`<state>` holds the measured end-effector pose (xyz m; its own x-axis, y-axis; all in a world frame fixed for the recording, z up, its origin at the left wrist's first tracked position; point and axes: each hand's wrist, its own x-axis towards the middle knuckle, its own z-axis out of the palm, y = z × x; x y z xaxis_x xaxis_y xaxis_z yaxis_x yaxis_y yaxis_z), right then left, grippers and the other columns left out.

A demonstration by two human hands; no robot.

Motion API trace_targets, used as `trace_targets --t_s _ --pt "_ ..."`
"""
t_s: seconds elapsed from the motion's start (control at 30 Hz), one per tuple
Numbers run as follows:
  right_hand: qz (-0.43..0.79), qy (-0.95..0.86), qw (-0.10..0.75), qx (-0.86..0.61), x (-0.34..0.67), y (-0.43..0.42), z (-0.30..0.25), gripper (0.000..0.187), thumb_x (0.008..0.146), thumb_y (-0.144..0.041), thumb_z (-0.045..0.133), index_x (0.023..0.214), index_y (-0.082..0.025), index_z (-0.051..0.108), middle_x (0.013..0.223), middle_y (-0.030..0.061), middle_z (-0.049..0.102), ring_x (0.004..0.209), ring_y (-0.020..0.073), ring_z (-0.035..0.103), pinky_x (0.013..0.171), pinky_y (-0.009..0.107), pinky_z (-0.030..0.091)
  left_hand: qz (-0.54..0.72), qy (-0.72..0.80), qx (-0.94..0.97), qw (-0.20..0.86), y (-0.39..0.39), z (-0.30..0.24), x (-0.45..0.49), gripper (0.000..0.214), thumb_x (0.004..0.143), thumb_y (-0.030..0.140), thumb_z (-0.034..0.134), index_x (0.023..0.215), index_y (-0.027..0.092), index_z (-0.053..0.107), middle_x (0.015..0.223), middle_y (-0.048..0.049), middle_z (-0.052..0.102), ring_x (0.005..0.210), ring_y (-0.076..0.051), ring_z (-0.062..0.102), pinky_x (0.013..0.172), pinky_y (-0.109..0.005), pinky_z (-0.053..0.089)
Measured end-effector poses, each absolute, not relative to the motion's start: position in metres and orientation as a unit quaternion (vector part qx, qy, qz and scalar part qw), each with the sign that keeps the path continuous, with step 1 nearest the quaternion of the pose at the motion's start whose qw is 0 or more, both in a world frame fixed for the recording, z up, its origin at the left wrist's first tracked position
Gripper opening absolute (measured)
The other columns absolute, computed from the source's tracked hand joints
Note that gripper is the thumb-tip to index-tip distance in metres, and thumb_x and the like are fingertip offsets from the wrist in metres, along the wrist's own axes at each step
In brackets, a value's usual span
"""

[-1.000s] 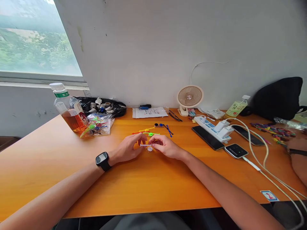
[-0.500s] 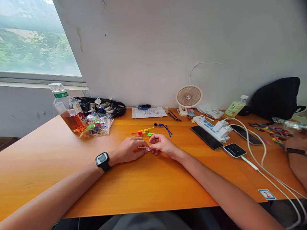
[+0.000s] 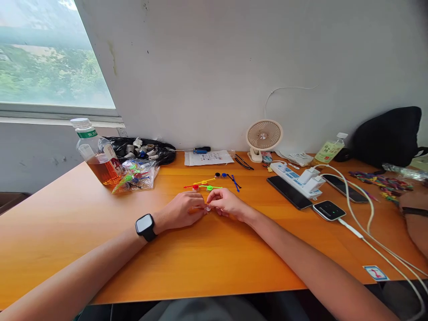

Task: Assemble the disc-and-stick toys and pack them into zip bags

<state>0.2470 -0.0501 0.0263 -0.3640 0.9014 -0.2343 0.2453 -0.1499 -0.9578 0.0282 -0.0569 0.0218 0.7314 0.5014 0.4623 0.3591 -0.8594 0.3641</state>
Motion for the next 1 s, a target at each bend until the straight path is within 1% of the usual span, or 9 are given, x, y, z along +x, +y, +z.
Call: trace_targets --t_s 0.13,0.27,0.4,0.5,0.6,0.77,0.9,1.0 --pt "0.604 -0.578 0.264 -0.481 0.251 -0.049 0.029 0.016 0.067 -0.023 0.074 0.079 -0.018 0.066 0.060 -0.0016 0.063 0.041 0.0074 0.044 0.032 0.018 0.022 0.278 0.226 0.929 0.088 -0.058 0.020 0.028 0.017 0.106 0.027 0.055 0.097 0.021 0.068 0.090 -0.0043 0.073 0.082 -0.018 0.068 0.076 -0.030 0.052" --pt "0.618 -0.569 0.249 -0.483 0.254 -0.048 0.031 0.016 0.067 -0.025 0.076 0.078 -0.017 0.067 0.061 -0.0004 0.066 0.041 0.0068 0.047 0.034 0.017 0.021 0.254 0.202 0.946 -0.001 -0.057 0.017 0.028 0.020 0.109 0.027 0.049 0.098 0.021 0.065 0.084 -0.0038 0.070 0.076 -0.018 0.065 0.075 -0.033 0.050" --pt "0.626 -0.564 0.255 -0.474 0.256 -0.045 0.028 0.016 0.067 -0.024 0.076 0.078 -0.017 0.067 0.060 -0.0009 0.064 0.043 0.0069 0.048 0.035 0.016 0.026 0.237 0.182 0.951 -0.084 -0.056 0.018 0.027 0.024 0.111 0.026 0.044 0.098 0.020 0.063 0.082 -0.0045 0.067 0.075 -0.019 0.062 0.074 -0.034 0.048" --pt "0.637 -0.567 0.261 -0.452 0.258 -0.043 0.024 0.016 0.067 -0.023 0.074 0.079 -0.016 0.067 0.063 0.0004 0.066 0.044 0.0071 0.050 0.035 0.016 0.030 0.218 0.169 0.954 -0.120 -0.056 0.020 0.027 0.027 0.111 0.023 0.042 0.094 0.019 0.062 0.082 -0.0050 0.067 0.075 -0.020 0.060 0.074 -0.036 0.047" --pt "0.639 -0.573 0.261 -0.442 0.259 -0.043 0.023 0.018 0.068 -0.023 0.072 0.083 -0.016 0.068 0.065 0.0007 0.067 0.045 0.0072 0.051 0.035 0.016 0.031 0.219 0.167 0.954 -0.121 -0.056 0.020 0.027 0.027 0.111 0.023 0.042 0.094 0.019 0.063 0.082 -0.0054 0.067 0.075 -0.020 0.060 0.075 -0.036 0.047" --pt "0.634 -0.589 0.259 -0.429 0.260 -0.047 0.026 0.023 0.072 -0.027 0.076 0.091 -0.017 0.068 0.064 -0.0016 0.065 0.044 0.0078 0.050 0.035 0.017 0.031 0.235 0.180 0.950 -0.101 -0.055 0.018 0.026 0.024 0.111 0.027 0.045 0.107 0.020 0.067 0.084 -0.0053 0.069 0.078 -0.020 0.063 0.075 -0.035 0.048" --pt "0.604 -0.621 0.256 -0.430 0.259 -0.048 0.024 0.023 0.076 -0.030 0.076 0.093 -0.018 0.066 0.061 -0.0038 0.062 0.042 0.0082 0.049 0.037 0.018 0.036 0.220 0.178 0.954 -0.097 -0.056 0.019 0.027 0.026 0.111 0.024 0.044 0.100 0.020 0.067 0.084 -0.0053 0.068 0.078 -0.020 0.062 0.076 -0.035 0.048" --pt "0.588 -0.635 0.252 -0.434 0.258 -0.047 0.022 0.020 0.079 -0.030 0.074 0.094 -0.019 0.066 0.062 -0.0037 0.063 0.042 0.0087 0.051 0.036 0.019 0.038 0.209 0.184 0.957 -0.083 -0.056 0.021 0.027 0.027 0.111 0.023 0.043 0.101 0.020 0.067 0.085 -0.0055 0.068 0.079 -0.020 0.061 0.078 -0.036 0.048"
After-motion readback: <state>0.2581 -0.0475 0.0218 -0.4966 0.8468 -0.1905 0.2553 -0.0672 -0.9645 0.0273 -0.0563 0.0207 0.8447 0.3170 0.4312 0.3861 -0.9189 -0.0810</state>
